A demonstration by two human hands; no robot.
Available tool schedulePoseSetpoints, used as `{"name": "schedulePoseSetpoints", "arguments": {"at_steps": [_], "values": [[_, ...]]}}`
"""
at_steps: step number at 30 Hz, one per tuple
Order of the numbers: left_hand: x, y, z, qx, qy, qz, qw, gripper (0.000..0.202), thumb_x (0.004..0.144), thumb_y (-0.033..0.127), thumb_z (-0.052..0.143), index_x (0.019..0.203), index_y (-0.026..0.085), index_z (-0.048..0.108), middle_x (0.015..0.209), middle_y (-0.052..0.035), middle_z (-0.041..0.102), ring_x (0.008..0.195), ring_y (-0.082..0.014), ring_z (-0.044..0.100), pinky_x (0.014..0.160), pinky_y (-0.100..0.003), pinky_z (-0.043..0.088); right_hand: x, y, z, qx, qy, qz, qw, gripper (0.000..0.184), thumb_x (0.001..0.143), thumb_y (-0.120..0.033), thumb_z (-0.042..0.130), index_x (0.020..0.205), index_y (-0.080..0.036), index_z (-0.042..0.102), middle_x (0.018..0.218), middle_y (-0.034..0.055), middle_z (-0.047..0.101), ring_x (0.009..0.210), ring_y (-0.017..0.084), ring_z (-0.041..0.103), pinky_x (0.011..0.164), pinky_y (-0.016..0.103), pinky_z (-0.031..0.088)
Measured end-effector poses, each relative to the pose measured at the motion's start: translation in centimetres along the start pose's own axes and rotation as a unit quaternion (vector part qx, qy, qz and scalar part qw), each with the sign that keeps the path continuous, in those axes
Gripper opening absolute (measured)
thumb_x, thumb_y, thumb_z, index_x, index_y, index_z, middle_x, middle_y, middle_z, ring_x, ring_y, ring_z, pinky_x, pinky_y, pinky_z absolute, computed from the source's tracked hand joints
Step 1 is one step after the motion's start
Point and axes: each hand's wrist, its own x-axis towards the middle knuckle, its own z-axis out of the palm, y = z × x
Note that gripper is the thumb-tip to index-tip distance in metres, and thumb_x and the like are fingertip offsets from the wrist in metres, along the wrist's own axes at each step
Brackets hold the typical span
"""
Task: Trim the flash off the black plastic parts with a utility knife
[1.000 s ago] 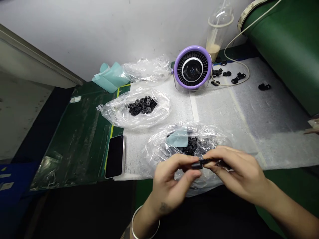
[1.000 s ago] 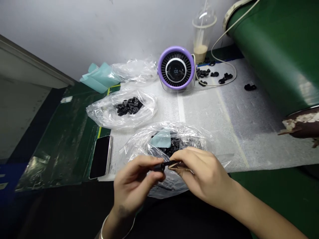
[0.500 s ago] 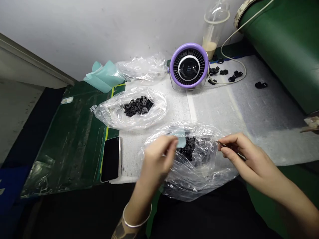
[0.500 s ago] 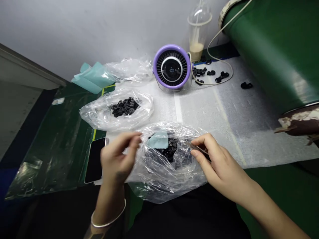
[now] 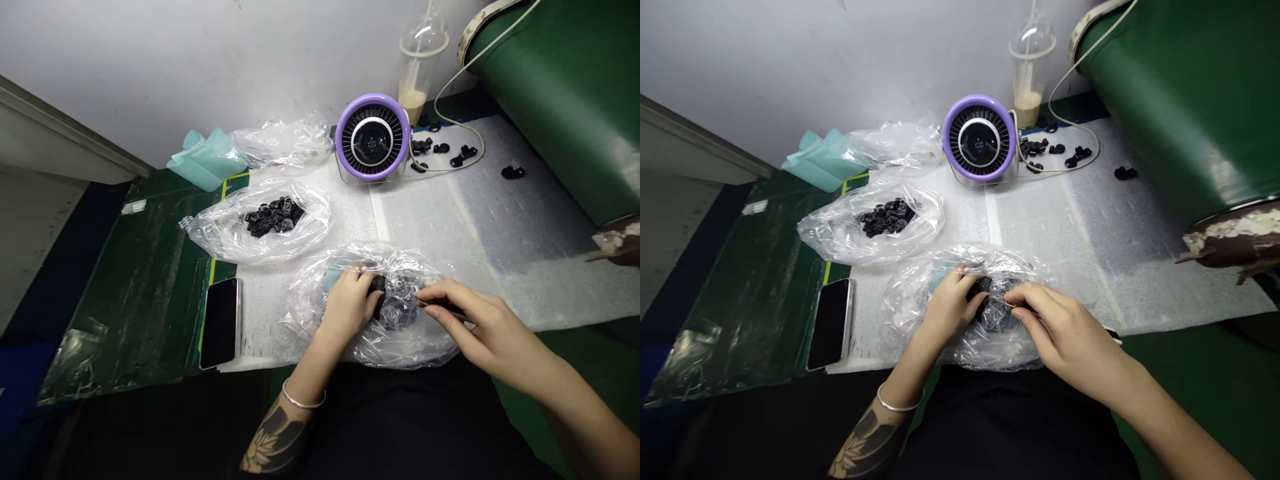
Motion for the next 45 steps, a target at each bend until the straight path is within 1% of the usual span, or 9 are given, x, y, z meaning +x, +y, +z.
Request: {"name": "schedulePoseSetpoints", "arguments": {"at_steps": [6, 13, 18, 23, 27, 33, 36, 41, 45], "values": [[-2.0, 0.5, -1.8, -0.072, 0.048, 0.012, 0.996, 0.018, 0.103, 0.019, 0.053, 0.114, 0.019, 0.068, 0.108, -0.0107, 0.071, 0.095, -0.0218, 0.073, 0.074, -0.033, 0.063, 0.0, -0.1, -0.1, 0.014, 0.016, -0.017, 1.000, 0.016, 0.108, -0.019, 0.052, 0.117, -0.028, 0.061, 0.102, -0.0026, 0.075, 0.093, 0.011, 0.075, 0.074, 0.019, 0.058], [-0.8, 0.8, -0.8, -0.066, -0.014, 0.021, 0.998, 0.023, 0.086, 0.009, 0.070, 0.106, 0.019, 0.077, 0.109, -0.0122, 0.073, 0.100, -0.0331, 0.071, 0.081, -0.049, 0.064, 0.5, 0.0, 0.6, 0.026, 0.026, -0.028, 0.999, 0.016, 0.106, -0.017, 0.053, 0.116, -0.028, 0.061, 0.103, -0.0025, 0.075, 0.093, 0.012, 0.074, 0.076, 0.019, 0.057], [-0.8, 0.9, -1.5, -0.131, 0.030, 0.010, 0.991, 0.011, 0.090, 0.010, 0.068, 0.094, 0.019, 0.072, 0.096, -0.0087, 0.074, 0.094, -0.0277, 0.071, 0.083, -0.046, 0.063, -0.1, 0.3, 0.1, 0.036, 0.027, -0.015, 0.999, 0.016, 0.106, -0.018, 0.054, 0.116, -0.027, 0.062, 0.101, -0.0010, 0.075, 0.091, 0.014, 0.075, 0.074, 0.023, 0.058], [-2.6, 2.9, -4.2, -0.248, 0.100, -0.003, 0.964, 0.010, 0.103, 0.019, 0.056, 0.108, 0.020, 0.064, 0.100, -0.0090, 0.076, 0.082, -0.0184, 0.074, 0.066, -0.029, 0.061, -0.1, 0.2, 0.0, 0.045, 0.036, -0.039, 0.998, 0.017, 0.103, -0.013, 0.057, 0.114, -0.025, 0.063, 0.102, 0.0026, 0.076, 0.093, 0.018, 0.076, 0.073, 0.027, 0.061], [-4.0, 4.8, -5.7, -0.426, 0.098, 0.009, 0.899, 0.008, 0.101, 0.018, 0.062, 0.108, 0.022, 0.062, 0.099, -0.0071, 0.075, 0.074, -0.0152, 0.073, 0.062, -0.025, 0.061, 0.2, -0.7, 0.1, 0.068, 0.053, -0.115, 0.990, 0.019, 0.097, -0.014, 0.070, 0.111, -0.024, 0.062, 0.099, 0.0027, 0.075, 0.091, 0.019, 0.075, 0.075, 0.027, 0.061], [-4.3, 5.8, -6.1, -0.540, 0.067, 0.030, 0.838, 0.011, 0.100, 0.014, 0.066, 0.107, 0.023, 0.067, 0.099, -0.0060, 0.075, 0.080, -0.0153, 0.074, 0.060, -0.020, 0.062, 0.8, -2.7, -0.5, 0.015, 0.048, -0.225, 0.973, 0.010, 0.098, -0.013, 0.069, 0.101, -0.017, 0.061, 0.086, 0.0043, 0.068, 0.077, 0.014, 0.063, 0.067, 0.028, 0.052], [-4.1, 6.1, -6.0, -0.535, 0.087, 0.030, 0.840, 0.005, 0.096, 0.019, 0.074, 0.099, 0.021, 0.071, 0.099, -0.0069, 0.075, 0.090, -0.0174, 0.074, 0.075, -0.025, 0.065, 0.9, -3.5, -0.7, -0.049, 0.053, -0.240, 0.968, 0.006, 0.099, -0.014, 0.067, 0.100, -0.016, 0.062, 0.088, 0.0060, 0.069, 0.075, 0.015, 0.061, 0.063, 0.030, 0.048], [-4.0, 6.1, -5.5, -0.505, 0.168, 0.038, 0.846, 0.015, 0.094, 0.016, 0.077, 0.107, 0.023, 0.077, 0.089, -0.0037, 0.075, 0.080, -0.0143, 0.071, 0.064, -0.020, 0.062, 1.1, -3.9, -0.4, -0.072, 0.067, -0.244, 0.965, 0.004, 0.100, -0.015, 0.067, 0.101, -0.016, 0.063, 0.087, 0.0053, 0.069, 0.074, 0.015, 0.060, 0.063, 0.030, 0.047], [-4.0, 6.4, -5.4, -0.518, 0.174, 0.049, 0.836, 0.012, 0.093, 0.012, 0.077, 0.101, 0.022, 0.077, 0.090, -0.0032, 0.078, 0.086, -0.0148, 0.075, 0.081, -0.025, 0.065, 1.2, -4.1, 0.1, -0.090, 0.084, -0.250, 0.960, 0.004, 0.100, -0.016, 0.067, 0.102, -0.016, 0.064, 0.088, 0.0044, 0.070, 0.074, 0.014, 0.059, 0.063, 0.030, 0.047]]}}
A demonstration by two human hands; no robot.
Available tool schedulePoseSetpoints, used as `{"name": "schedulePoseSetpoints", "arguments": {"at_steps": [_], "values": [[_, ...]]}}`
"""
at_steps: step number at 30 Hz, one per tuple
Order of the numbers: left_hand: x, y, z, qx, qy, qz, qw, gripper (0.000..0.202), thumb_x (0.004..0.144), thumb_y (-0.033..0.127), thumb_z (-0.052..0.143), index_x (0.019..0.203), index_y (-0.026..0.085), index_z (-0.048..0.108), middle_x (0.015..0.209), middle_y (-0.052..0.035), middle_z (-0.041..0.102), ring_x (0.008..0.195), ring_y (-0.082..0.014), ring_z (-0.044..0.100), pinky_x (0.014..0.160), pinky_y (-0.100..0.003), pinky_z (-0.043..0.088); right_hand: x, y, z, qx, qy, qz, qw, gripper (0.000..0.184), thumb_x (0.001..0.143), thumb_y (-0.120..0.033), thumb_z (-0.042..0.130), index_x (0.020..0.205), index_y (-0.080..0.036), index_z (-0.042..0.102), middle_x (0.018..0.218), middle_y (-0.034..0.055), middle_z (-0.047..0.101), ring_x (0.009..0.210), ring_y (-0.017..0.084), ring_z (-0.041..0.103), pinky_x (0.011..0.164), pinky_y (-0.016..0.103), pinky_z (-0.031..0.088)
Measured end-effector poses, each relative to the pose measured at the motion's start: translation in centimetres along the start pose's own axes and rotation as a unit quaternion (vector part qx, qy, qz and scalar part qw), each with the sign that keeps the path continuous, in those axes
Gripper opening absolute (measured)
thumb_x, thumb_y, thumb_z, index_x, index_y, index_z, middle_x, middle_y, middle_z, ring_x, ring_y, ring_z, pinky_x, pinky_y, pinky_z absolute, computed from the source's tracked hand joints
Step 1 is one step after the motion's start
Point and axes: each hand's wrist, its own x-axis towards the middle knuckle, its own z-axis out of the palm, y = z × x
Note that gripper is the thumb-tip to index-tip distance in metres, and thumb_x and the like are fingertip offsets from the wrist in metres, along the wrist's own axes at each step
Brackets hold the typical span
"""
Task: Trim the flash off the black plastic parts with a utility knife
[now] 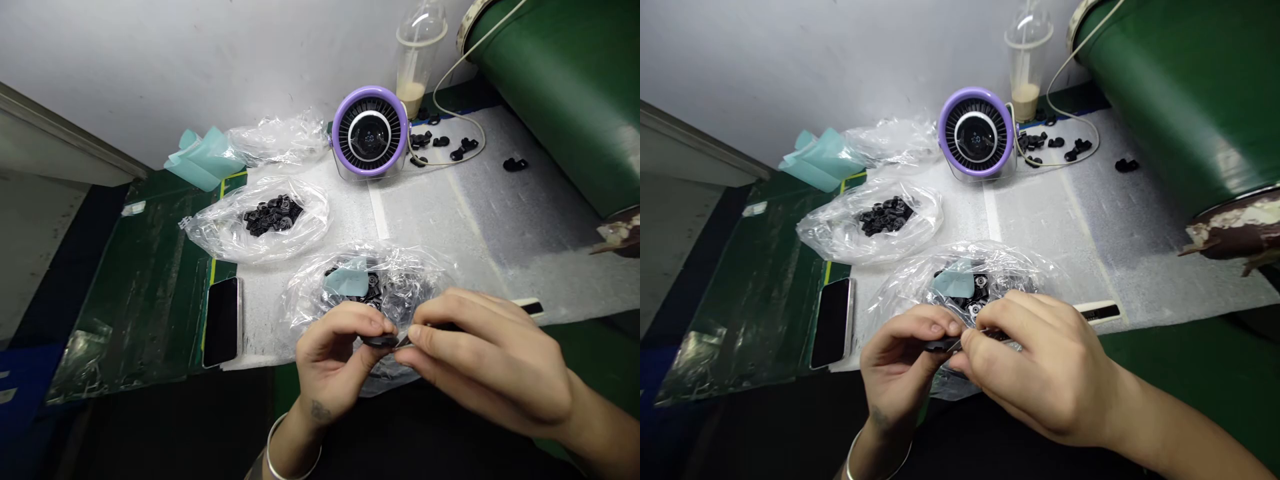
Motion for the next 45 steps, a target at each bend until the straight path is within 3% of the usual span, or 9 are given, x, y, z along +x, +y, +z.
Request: {"name": "schedulePoseSetpoints", "arguments": {"at_steps": [4, 18, 29, 40, 45], "values": [[0.1, 0.3, 0.2, 0.011, 0.007, 0.006, 1.000, 0.010, 0.094, 0.011, 0.075, 0.099, 0.020, 0.075, 0.090, -0.0043, 0.078, 0.085, -0.0157, 0.076, 0.079, -0.026, 0.066, 0.0, -0.3, 0.2, -0.021, 0.024, 0.012, 0.999, 0.005, 0.102, -0.014, 0.063, 0.102, -0.019, 0.064, 0.089, 0.0033, 0.070, 0.074, 0.014, 0.060, 0.064, 0.030, 0.047], [0.0, 0.1, -0.2, 0.056, -0.012, 0.055, 0.997, 0.027, 0.090, -0.001, 0.070, 0.104, 0.021, 0.075, 0.096, -0.0045, 0.080, 0.087, -0.0173, 0.077, 0.079, -0.030, 0.066, -0.9, -0.4, 0.4, -0.052, 0.018, 0.007, 0.998, 0.012, 0.098, -0.010, 0.063, 0.101, -0.022, 0.063, 0.088, 0.0038, 0.069, 0.073, 0.016, 0.059, 0.064, 0.032, 0.046], [0.0, 0.1, -0.1, 0.054, -0.015, 0.058, 0.997, 0.033, 0.086, -0.006, 0.071, 0.106, 0.020, 0.076, 0.097, -0.0036, 0.079, 0.088, -0.0158, 0.076, 0.080, -0.028, 0.065, 0.0, -0.5, -0.5, -0.083, 0.013, -0.030, 0.996, 0.019, 0.097, -0.008, 0.062, 0.082, -0.021, 0.064, 0.073, 0.0027, 0.068, 0.063, 0.016, 0.057, 0.056, 0.032, 0.043], [0.0, 0.2, 0.2, 0.043, 0.001, 0.040, 0.998, 0.022, 0.090, 0.005, 0.077, 0.104, 0.021, 0.078, 0.092, -0.0031, 0.080, 0.086, -0.0158, 0.078, 0.080, -0.026, 0.066, 0.0, -0.2, -0.7, -0.003, 0.014, 0.009, 1.000, 0.008, 0.102, -0.012, 0.062, 0.099, -0.018, 0.065, 0.086, 0.0030, 0.071, 0.072, 0.013, 0.062, 0.061, 0.028, 0.048], [-0.5, 0.4, 0.5, -0.057, 0.038, -0.072, 0.995, 0.026, 0.093, 0.016, 0.078, 0.117, 0.027, 0.076, 0.086, -0.0007, 0.078, 0.057, -0.0090, 0.071, 0.047, -0.013, 0.058, -0.3, 0.0, -0.8, 0.113, 0.028, 0.084, 0.990, 0.018, 0.097, -0.011, 0.071, 0.110, -0.019, 0.061, 0.098, 0.0032, 0.071, 0.094, 0.015, 0.069, 0.082, 0.026, 0.057]]}}
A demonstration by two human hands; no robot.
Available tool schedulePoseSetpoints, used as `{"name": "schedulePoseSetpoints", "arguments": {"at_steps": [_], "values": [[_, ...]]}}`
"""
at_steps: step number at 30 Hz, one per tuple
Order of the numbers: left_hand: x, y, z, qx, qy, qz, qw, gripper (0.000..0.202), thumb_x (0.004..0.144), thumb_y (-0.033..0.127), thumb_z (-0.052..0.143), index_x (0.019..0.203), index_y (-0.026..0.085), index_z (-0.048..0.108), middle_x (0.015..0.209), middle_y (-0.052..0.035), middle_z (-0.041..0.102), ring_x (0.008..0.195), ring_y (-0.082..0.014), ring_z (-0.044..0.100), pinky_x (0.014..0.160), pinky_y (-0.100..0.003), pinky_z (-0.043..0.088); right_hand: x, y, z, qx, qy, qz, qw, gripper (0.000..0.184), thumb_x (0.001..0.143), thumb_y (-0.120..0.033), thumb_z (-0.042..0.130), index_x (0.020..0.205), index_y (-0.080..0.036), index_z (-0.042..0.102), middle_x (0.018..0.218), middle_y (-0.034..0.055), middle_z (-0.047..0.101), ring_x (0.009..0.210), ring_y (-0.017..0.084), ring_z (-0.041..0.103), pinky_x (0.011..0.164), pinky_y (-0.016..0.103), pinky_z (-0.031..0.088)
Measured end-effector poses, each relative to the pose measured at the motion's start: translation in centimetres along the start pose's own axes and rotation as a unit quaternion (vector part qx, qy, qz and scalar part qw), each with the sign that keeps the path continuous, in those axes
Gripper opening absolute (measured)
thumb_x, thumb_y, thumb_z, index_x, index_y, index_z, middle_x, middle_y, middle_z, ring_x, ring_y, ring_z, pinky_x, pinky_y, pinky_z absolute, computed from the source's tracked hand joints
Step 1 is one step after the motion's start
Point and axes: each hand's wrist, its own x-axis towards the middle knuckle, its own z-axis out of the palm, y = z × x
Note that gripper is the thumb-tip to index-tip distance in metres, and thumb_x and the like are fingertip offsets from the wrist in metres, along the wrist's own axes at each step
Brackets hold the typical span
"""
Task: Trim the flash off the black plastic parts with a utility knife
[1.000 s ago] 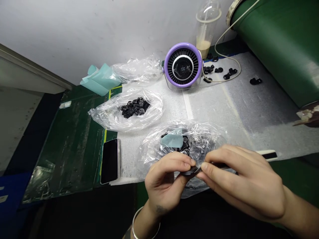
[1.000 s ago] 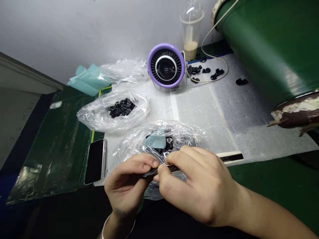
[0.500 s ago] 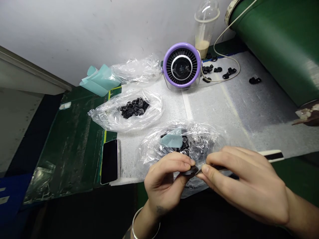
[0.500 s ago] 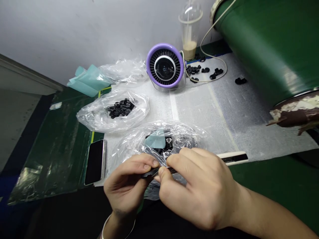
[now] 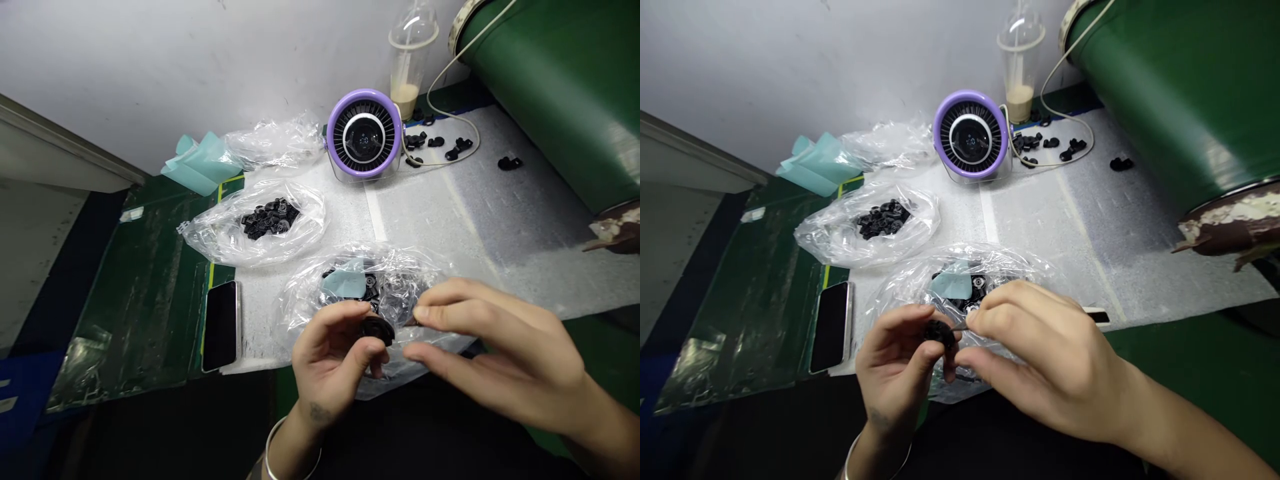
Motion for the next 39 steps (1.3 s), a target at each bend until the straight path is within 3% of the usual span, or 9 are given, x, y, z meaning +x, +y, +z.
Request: {"name": "schedulePoseSetpoints", "arguments": {"at_steps": [4, 7, 12, 15, 19, 24, 29, 32, 39], "values": [[-0.1, 0.0, -0.4, -0.042, -0.011, -0.113, 0.993, 0.023, 0.100, 0.023, 0.070, 0.121, 0.027, 0.078, 0.072, 0.0008, 0.072, 0.049, -0.0074, 0.066, 0.042, -0.012, 0.053, 0.1, 0.6, -0.2, -0.014, -0.005, -0.008, 1.000, 0.024, 0.097, 0.000, 0.062, 0.114, -0.017, 0.061, 0.096, 0.0033, 0.071, 0.090, 0.014, 0.070, 0.082, 0.026, 0.056], [0.1, 0.2, -0.8, -0.072, -0.041, -0.185, 0.979, 0.029, 0.104, 0.029, 0.064, 0.130, 0.027, 0.076, 0.084, -0.0036, 0.075, 0.055, -0.0092, 0.071, 0.049, -0.015, 0.058, 0.3, 1.2, -0.5, -0.019, -0.034, -0.034, 0.999, 0.026, 0.097, 0.004, 0.057, 0.116, -0.012, 0.062, 0.097, 0.0061, 0.072, 0.091, 0.015, 0.068, 0.082, 0.027, 0.054], [0.4, 1.0, -0.7, -0.086, -0.071, -0.218, 0.970, 0.033, 0.104, 0.026, 0.064, 0.136, 0.030, 0.073, 0.083, -0.0021, 0.077, 0.060, -0.0082, 0.075, 0.064, -0.015, 0.062, 0.2, 1.4, -1.2, -0.047, -0.096, -0.062, 0.992, 0.018, 0.099, -0.001, 0.056, 0.109, -0.012, 0.066, 0.098, 0.0091, 0.070, 0.087, 0.017, 0.062, 0.073, 0.030, 0.051], [0.1, 1.2, -0.8, -0.054, -0.086, -0.188, 0.977, 0.033, 0.105, 0.023, 0.063, 0.136, 0.031, 0.072, 0.079, -0.0003, 0.075, 0.063, -0.0080, 0.075, 0.067, -0.014, 0.062, 0.1, 1.1, -1.4, -0.117, -0.124, -0.080, 0.982, 0.008, 0.101, -0.012, 0.060, 0.101, -0.015, 0.068, 0.091, 0.0070, 0.067, 0.076, 0.016, 0.054, 0.064, 0.032, 0.041], [-0.4, 1.2, -1.0, 0.020, -0.122, -0.103, 0.987, 0.037, 0.105, 0.020, 0.062, 0.139, 0.029, 0.069, 0.083, -0.0003, 0.072, 0.063, -0.0086, 0.073, 0.066, -0.016, 0.063, 0.5, 0.6, -1.4, -0.177, -0.122, -0.118, 0.969, 0.019, 0.104, -0.014, 0.055, 0.091, -0.018, 0.067, 0.084, 0.0057, 0.068, 0.070, 0.018, 0.048, 0.061, 0.034, 0.034], [-0.4, 1.7, -0.8, 0.083, -0.113, -0.070, 0.988, 0.041, 0.104, 0.016, 0.061, 0.142, 0.029, 0.068, 0.091, -0.0012, 0.072, 0.065, -0.0083, 0.072, 0.067, -0.017, 0.064, 0.9, 0.2, -1.1, -0.219, -0.119, -0.156, 0.956, 0.027, 0.105, -0.015, 0.053, 0.081, -0.017, 0.064, 0.084, 0.0092, 0.073, 0.070, 0.020, 0.054, 0.061, 0.036, 0.038], [-0.3, 1.9, -0.4, 0.104, -0.098, -0.039, 0.989, 0.048, 0.102, 0.010, 0.060, 0.143, 0.036, 0.066, 0.091, 0.0001, 0.072, 0.067, -0.0091, 0.071, 0.066, -0.019, 0.065, 0.6, 0.1, -0.7, -0.239, -0.085, -0.161, 0.954, 0.019, 0.105, -0.015, 0.056, 0.088, -0.016, 0.064, 0.086, 0.0095, 0.074, 0.073, 0.021, 0.058, 0.065, 0.038, 0.042], [-0.3, 2.0, -0.3, 0.119, -0.092, -0.020, 0.988, 0.051, 0.101, 0.008, 0.060, 0.144, 0.035, 0.066, 0.090, 0.0000, 0.073, 0.069, -0.0099, 0.071, 0.067, -0.019, 0.066, 0.5, 0.2, -0.7, -0.243, -0.092, -0.153, 0.953, 0.018, 0.106, -0.018, 0.056, 0.091, -0.016, 0.064, 0.083, 0.0067, 0.072, 0.070, 0.020, 0.056, 0.062, 0.037, 0.040], [-0.3, 2.0, -0.4, 0.152, -0.096, 0.014, 0.984, 0.052, 0.100, 0.006, 0.061, 0.146, 0.031, 0.064, 0.089, -0.0002, 0.074, 0.071, -0.0105, 0.071, 0.071, -0.020, 0.064, 0.4, 0.2, -0.5, -0.239, -0.071, -0.161, 0.955, 0.023, 0.106, -0.010, 0.048, 0.090, -0.016, 0.063, 0.092, 0.0108, 0.073, 0.078, 0.022, 0.060, 0.067, 0.038, 0.045]]}}
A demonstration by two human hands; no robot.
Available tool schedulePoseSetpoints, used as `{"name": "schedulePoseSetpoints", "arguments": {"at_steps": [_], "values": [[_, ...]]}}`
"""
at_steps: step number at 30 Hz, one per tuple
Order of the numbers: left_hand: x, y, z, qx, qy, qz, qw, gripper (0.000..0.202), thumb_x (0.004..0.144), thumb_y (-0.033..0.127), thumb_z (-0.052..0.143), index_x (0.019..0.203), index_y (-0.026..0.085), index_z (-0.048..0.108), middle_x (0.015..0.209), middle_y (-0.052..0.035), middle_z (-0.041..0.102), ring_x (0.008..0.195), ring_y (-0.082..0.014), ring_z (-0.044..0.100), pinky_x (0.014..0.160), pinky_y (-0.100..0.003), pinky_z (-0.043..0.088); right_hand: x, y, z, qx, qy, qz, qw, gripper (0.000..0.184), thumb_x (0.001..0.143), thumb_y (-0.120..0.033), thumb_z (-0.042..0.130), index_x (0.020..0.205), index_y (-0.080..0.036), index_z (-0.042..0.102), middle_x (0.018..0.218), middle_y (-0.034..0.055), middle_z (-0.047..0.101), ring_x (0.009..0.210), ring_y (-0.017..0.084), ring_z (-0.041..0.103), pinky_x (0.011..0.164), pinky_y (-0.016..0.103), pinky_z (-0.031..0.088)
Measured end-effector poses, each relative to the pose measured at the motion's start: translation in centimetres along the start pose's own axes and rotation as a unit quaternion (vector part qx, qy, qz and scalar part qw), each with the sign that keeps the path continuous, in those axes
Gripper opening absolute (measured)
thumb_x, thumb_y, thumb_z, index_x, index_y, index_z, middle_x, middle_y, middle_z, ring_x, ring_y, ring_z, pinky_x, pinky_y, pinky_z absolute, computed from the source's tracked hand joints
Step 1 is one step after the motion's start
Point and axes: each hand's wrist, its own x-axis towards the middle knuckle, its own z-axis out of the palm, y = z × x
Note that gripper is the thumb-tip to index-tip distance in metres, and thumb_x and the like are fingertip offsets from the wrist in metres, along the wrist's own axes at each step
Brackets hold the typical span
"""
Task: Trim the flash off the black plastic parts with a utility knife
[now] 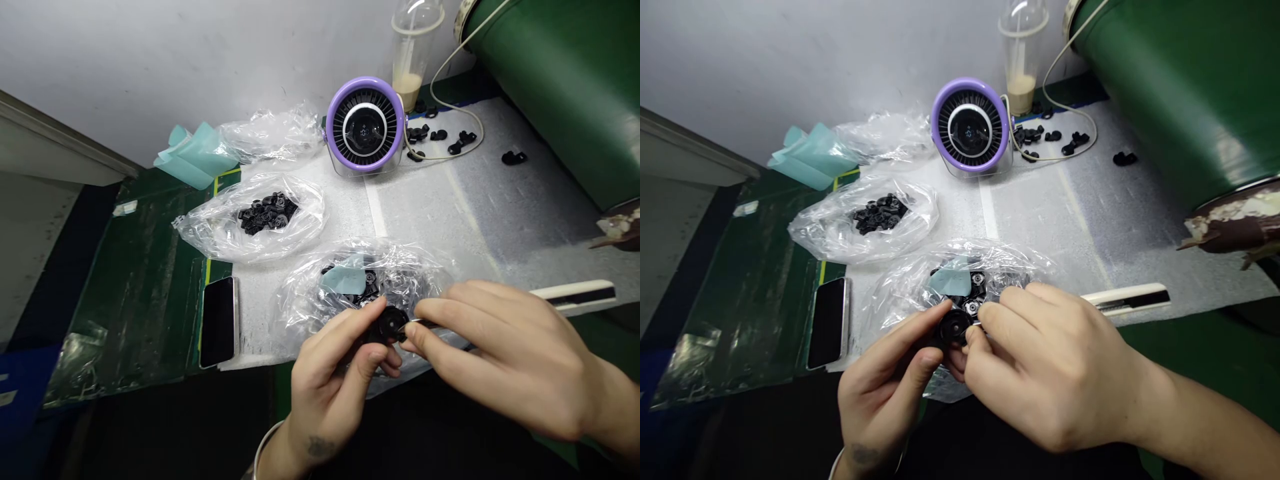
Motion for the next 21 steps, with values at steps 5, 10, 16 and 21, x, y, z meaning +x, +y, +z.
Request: {"name": "schedulePoseSetpoints", "arguments": {"at_steps": [5, 10, 16, 21], "values": [[-0.1, -0.1, -0.1, 0.012, -0.012, 0.008, 1.000, 0.050, 0.101, 0.007, 0.060, 0.147, 0.029, 0.063, 0.088, -0.0001, 0.074, 0.073, -0.0107, 0.071, 0.074, -0.021, 0.063, 0.1, 0.0, -0.3, 0.013, -0.004, -0.012, 1.000, 0.033, 0.107, -0.010, 0.045, 0.079, -0.019, 0.060, 0.083, 0.0086, 0.069, 0.080, 0.023, 0.059, 0.071, 0.039, 0.046], [0.0, -0.1, 0.0, 0.021, -0.018, 0.020, 0.999, 0.045, 0.102, 0.008, 0.060, 0.144, 0.023, 0.066, 0.086, -0.0016, 0.074, 0.072, -0.0113, 0.070, 0.074, -0.022, 0.062, 0.1, 0.3, -0.4, 0.040, -0.015, -0.017, 0.999, 0.031, 0.105, -0.009, 0.050, 0.077, -0.019, 0.059, 0.084, 0.0076, 0.068, 0.075, 0.021, 0.056, 0.067, 0.038, 0.041], [-0.1, -0.4, 0.0, 0.031, -0.019, 0.031, 0.999, 0.042, 0.103, 0.012, 0.059, 0.144, 0.019, 0.065, 0.083, -0.0027, 0.073, 0.068, -0.0132, 0.071, 0.070, -0.025, 0.062, -0.1, 0.8, -0.2, 0.056, -0.034, -0.028, 0.997, 0.027, 0.103, -0.008, 0.054, 0.078, -0.019, 0.061, 0.091, 0.0085, 0.069, 0.074, 0.019, 0.055, 0.066, 0.037, 0.041], [-0.1, -0.4, -0.2, 0.033, -0.028, 0.034, 0.998, 0.040, 0.105, 0.016, 0.058, 0.145, 0.021, 0.064, 0.081, -0.0028, 0.073, 0.066, -0.0138, 0.071, 0.070, -0.027, 0.062, -0.3, 1.0, -0.3, 0.059, -0.036, -0.034, 0.997, 0.027, 0.103, -0.008, 0.054, 0.079, -0.018, 0.062, 0.089, 0.0094, 0.069, 0.072, 0.019, 0.052, 0.063, 0.037, 0.038]]}}
